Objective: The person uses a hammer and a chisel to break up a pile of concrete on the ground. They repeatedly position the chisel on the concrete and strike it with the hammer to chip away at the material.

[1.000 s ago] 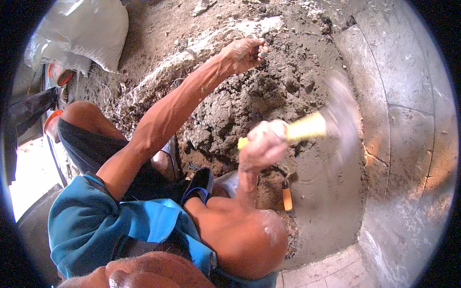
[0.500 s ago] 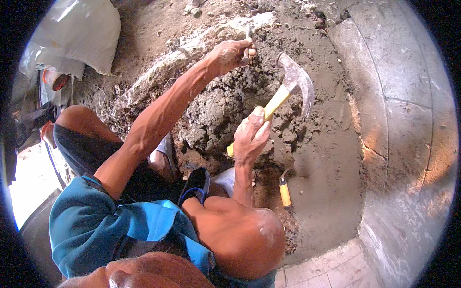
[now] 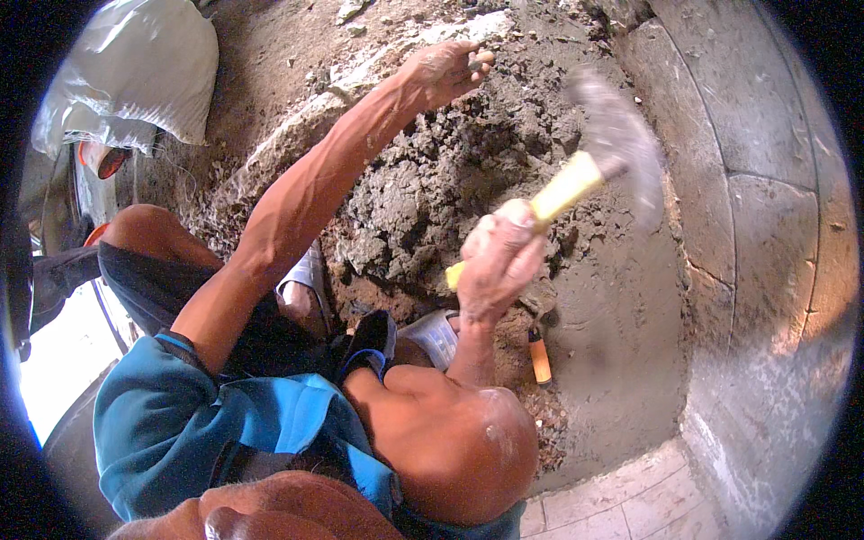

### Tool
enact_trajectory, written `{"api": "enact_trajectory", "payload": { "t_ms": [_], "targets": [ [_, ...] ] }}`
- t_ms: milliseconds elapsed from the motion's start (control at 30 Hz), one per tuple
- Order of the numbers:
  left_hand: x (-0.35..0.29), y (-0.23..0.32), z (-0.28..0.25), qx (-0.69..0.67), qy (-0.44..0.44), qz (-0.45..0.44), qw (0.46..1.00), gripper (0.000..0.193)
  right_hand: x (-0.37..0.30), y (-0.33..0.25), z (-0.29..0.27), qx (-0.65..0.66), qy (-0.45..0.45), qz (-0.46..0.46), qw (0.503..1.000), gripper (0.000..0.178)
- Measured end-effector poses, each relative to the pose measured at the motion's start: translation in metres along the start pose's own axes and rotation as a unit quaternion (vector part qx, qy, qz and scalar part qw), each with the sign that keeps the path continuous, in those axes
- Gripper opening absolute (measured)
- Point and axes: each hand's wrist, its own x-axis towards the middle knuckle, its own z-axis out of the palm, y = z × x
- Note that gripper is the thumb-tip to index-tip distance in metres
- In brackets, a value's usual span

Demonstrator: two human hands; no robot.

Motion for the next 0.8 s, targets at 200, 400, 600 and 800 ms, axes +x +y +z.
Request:
{"api": "enact_trajectory", "payload": {
  "t_ms": [200, 400, 600, 800],
  "targets": [
    [0.013, -0.021, 0.016, -0.072, 0.013, 0.022, 0.997, 0.019, 0.026, -0.058, 0.007, 0.031, 0.099, -0.225, 0.969, 0.051],
    [0.019, -0.035, 0.028, -0.103, 0.008, 0.020, 0.994, 0.023, 0.022, -0.037, 0.017, 0.050, 0.180, -0.199, 0.962, 0.048],
    [0.027, -0.031, 0.038, -0.081, 0.011, 0.013, 0.997, 0.020, 0.044, 0.015, 0.010, 0.068, 0.131, -0.093, 0.985, 0.044],
    [0.033, -0.038, 0.021, -0.089, 0.007, 0.016, 0.996, 0.023, 0.061, 0.051, -0.009, 0.027, -0.030, 0.150, 0.988, 0.033]
  ]
}}
